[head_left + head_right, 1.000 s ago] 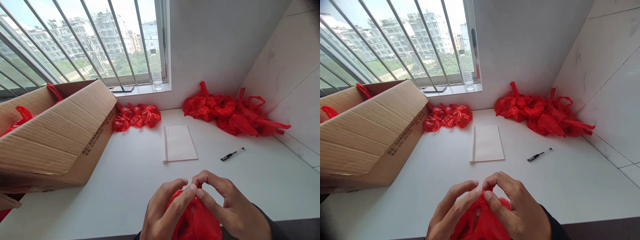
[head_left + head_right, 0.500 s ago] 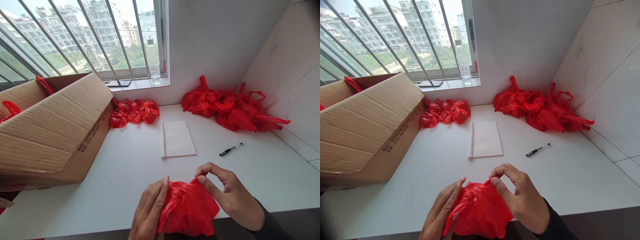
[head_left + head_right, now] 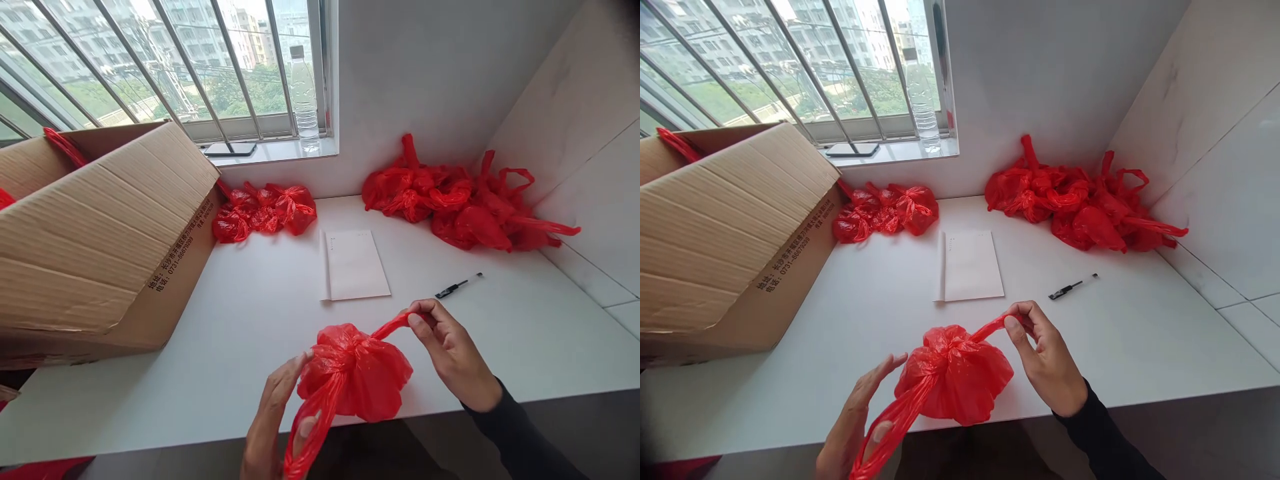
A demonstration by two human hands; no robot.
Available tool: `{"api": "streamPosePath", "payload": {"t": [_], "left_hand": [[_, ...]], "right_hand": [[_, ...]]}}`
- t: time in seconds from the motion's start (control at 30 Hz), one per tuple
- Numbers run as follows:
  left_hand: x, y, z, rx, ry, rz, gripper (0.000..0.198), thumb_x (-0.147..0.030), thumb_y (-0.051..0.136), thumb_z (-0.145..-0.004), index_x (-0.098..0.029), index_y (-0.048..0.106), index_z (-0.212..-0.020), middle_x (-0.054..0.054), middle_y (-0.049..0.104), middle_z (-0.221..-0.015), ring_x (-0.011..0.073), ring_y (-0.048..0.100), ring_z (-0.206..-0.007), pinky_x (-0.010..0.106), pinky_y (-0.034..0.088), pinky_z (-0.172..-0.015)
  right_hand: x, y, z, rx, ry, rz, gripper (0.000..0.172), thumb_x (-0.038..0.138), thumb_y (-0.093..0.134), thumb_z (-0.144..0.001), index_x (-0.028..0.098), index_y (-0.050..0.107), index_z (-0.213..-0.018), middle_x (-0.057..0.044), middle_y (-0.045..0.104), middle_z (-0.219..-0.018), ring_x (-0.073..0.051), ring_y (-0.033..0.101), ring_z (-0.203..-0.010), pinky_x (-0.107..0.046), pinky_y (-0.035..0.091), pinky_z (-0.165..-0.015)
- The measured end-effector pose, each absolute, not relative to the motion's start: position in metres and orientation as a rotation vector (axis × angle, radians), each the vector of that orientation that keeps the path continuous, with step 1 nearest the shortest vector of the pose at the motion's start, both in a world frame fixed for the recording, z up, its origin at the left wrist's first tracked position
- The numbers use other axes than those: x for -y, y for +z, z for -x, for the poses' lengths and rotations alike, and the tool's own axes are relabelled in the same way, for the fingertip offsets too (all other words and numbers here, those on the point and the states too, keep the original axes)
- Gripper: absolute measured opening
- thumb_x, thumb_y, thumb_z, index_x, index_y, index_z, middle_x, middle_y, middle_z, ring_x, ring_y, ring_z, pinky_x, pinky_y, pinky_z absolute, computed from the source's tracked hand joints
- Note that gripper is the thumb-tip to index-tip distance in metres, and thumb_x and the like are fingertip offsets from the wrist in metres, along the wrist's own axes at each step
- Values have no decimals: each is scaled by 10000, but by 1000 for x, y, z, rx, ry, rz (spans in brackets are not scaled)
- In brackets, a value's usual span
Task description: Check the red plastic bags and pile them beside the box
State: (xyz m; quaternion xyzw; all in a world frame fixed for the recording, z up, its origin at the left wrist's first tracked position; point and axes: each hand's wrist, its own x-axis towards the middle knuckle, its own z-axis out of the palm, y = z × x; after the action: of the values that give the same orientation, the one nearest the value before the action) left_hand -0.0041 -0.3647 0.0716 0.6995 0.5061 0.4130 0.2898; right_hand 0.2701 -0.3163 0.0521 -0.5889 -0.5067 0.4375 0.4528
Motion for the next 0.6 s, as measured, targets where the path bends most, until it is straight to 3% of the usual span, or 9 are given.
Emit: {"api": "streamPosePath", "payload": {"t": [0.2, 0.3, 0.4, 0.47, 0.53, 0.6], "left_hand": [[350, 50, -29, -1195, 882, -2164, 605, -263, 462, -993, -268, 286, -1572, 54, 340, -1623, 287, 265, -1510, 446, 290, -1219], [347, 39, -31, -1191, 894, -2160, 540, -289, 375, -1026, -275, 317, -1563, 47, 358, -1616, 281, 251, -1516, 456, 275, -1221], [349, 42, -28, -1229, 1050, -1982, 470, -308, 287, -1047, -309, 452, -1486, 44, 433, -1567, 286, 330, -1477, 488, 285, -1206], [351, 47, -25, -1216, 1146, -1881, 414, -307, 307, -1041, -317, 598, -1335, 45, 487, -1514, 286, 391, -1435, 488, 319, -1182], [353, 50, -22, -1231, 1194, -1803, 361, -312, 340, -1030, -282, 700, -1017, 45, 551, -1437, 288, 408, -1412, 478, 348, -1158], [355, 49, -19, -1279, 1204, -1748, 402, -326, 348, -1022, -233, 605, -727, 57, 608, -1345, 293, 407, -1398, 466, 366, -1137]], "right_hand": [[337, 34, -235, 1434, 966, 1472, 175, 444, 449, -1016, 297, 474, -1110, -50, 581, -1358, -224, 577, -1233, -411, 499, -1014], [342, 14, -225, 1543, 872, 1469, 223, 396, 420, -1025, 319, 475, -1227, -42, 572, -1363, -226, 548, -1274, -443, 479, -1060], [342, 2, -226, 1498, 892, 1500, 239, 397, 393, -1034, 311, 487, -1236, -45, 587, -1331, -220, 560, -1253, -430, 489, -1052], [340, 1, -229, 1434, 929, 1524, 233, 419, 390, -1036, 293, 506, -1193, -51, 607, -1280, -213, 592, -1191, -389, 518, -1000], [338, 3, -233, 1388, 945, 1532, 223, 443, 405, -1031, 281, 527, -1124, -44, 638, -1176, -200, 624, -1090, -328, 548, -900], [336, 3, -238, 1359, 951, 1534, 224, 458, 417, -1026, 275, 542, -1067, -29, 652, -1057, -186, 635, -985, -286, 546, -814]]}}
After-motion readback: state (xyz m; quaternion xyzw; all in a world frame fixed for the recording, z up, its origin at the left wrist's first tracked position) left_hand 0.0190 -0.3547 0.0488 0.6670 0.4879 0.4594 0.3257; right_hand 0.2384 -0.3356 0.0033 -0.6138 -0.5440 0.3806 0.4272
